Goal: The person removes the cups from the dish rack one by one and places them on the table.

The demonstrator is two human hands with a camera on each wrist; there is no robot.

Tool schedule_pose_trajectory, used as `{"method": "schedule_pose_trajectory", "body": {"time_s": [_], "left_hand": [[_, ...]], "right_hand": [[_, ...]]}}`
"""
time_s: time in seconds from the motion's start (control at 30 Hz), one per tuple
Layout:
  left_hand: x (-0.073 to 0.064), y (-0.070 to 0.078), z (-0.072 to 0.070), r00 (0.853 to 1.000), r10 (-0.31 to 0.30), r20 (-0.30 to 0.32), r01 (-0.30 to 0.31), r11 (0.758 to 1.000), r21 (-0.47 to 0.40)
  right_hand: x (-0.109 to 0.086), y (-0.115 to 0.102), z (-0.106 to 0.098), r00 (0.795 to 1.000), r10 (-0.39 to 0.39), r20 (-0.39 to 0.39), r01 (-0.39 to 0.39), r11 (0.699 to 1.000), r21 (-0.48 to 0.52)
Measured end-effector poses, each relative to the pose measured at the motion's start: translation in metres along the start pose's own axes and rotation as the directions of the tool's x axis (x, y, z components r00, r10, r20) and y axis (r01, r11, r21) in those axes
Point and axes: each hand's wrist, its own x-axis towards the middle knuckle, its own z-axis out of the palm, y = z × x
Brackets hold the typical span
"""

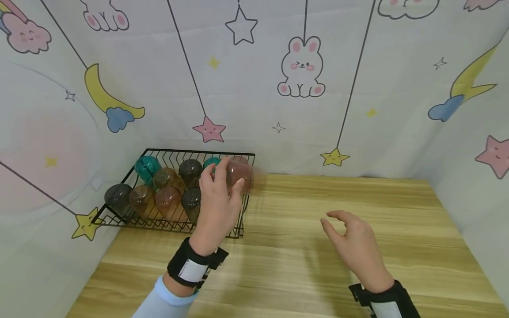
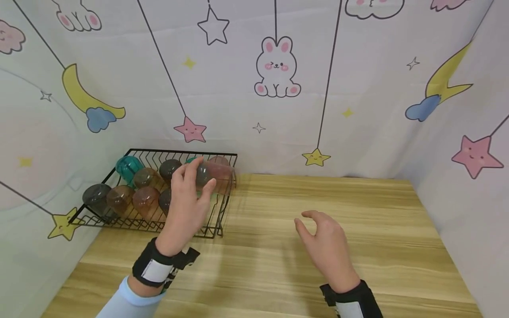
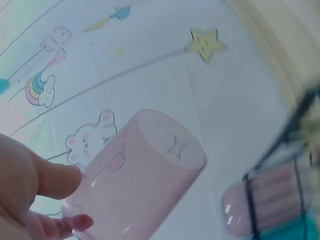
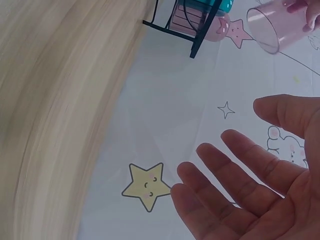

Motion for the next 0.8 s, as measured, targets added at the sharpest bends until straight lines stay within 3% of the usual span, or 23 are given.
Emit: {"method": "schedule_pose_trajectory", "body": {"time_s": [0.13,0.27,0.37,0.53,0.67,0.8], "left_hand": [[-0.004,0.009,0.016,0.991,-0.095,0.089,0.11,0.976,-0.185],[-0.006,0.017,0.031,0.969,-0.15,0.195,0.214,0.907,-0.362],[-0.007,0.022,0.039,0.932,-0.212,0.295,0.333,0.822,-0.462],[-0.009,0.026,0.05,0.849,-0.283,0.446,0.509,0.666,-0.545],[-0.012,0.028,0.058,0.785,-0.306,0.538,0.609,0.539,-0.582],[-0.015,0.031,0.065,0.741,-0.331,0.584,0.67,0.422,-0.611]], "right_hand": [[0.0,0.002,-0.002,1.0,0.014,0.001,-0.014,1.0,0.001],[0.0,0.003,-0.002,1.0,0.016,-0.003,-0.016,1.0,-0.004],[0.0,0.003,-0.002,1.0,0.018,-0.007,-0.018,1.0,-0.006],[0.001,0.004,-0.003,1.0,0.028,-0.005,-0.028,1.0,-0.002],[0.002,0.005,-0.004,1.0,0.028,-0.005,-0.028,1.0,0.001],[0.002,0.005,-0.004,1.0,0.02,-0.011,-0.02,1.0,-0.001]]}}
